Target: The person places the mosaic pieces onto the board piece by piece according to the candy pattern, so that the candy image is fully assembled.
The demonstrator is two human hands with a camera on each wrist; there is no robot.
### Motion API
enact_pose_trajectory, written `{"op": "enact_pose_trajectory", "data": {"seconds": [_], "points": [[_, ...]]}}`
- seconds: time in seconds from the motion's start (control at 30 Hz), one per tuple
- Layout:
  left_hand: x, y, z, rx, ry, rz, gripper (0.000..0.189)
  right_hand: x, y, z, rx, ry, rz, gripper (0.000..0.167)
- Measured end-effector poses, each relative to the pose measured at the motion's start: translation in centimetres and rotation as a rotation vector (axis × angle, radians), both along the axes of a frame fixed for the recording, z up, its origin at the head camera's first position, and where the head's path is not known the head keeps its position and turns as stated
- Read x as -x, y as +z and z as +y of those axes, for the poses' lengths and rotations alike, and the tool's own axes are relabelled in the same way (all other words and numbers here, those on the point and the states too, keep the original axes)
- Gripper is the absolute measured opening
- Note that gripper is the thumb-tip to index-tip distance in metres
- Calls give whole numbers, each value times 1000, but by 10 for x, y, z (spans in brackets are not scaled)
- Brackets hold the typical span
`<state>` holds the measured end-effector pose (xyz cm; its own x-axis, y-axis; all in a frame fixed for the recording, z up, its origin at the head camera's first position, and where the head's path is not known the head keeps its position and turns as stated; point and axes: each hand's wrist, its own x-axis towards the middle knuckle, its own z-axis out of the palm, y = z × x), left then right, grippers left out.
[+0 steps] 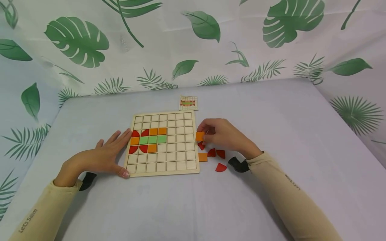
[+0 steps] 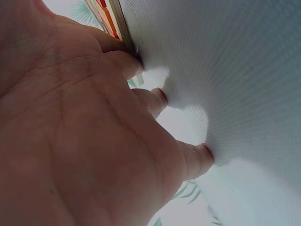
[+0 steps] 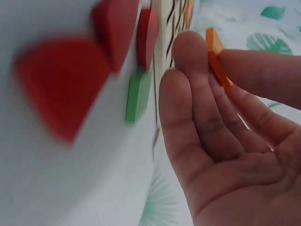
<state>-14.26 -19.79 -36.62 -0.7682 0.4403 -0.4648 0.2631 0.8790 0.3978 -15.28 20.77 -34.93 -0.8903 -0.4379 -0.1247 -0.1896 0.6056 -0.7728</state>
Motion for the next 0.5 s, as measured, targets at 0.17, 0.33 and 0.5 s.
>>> {"op": "enact_pose_trajectory", "data": {"seconds": [0.17, 0.33, 0.5], "points": [[0, -1, 0, 3, -4, 3, 146, -3, -1, -13, 64, 29, -35, 17], [-1, 1, -1, 0, -3, 7, 145, -2, -1, -25, 92, 57, -19, 13], [-1, 1, -2, -15, -15, 7, 145, 0, 1, -40, 126, 75, -39, 10]]}}
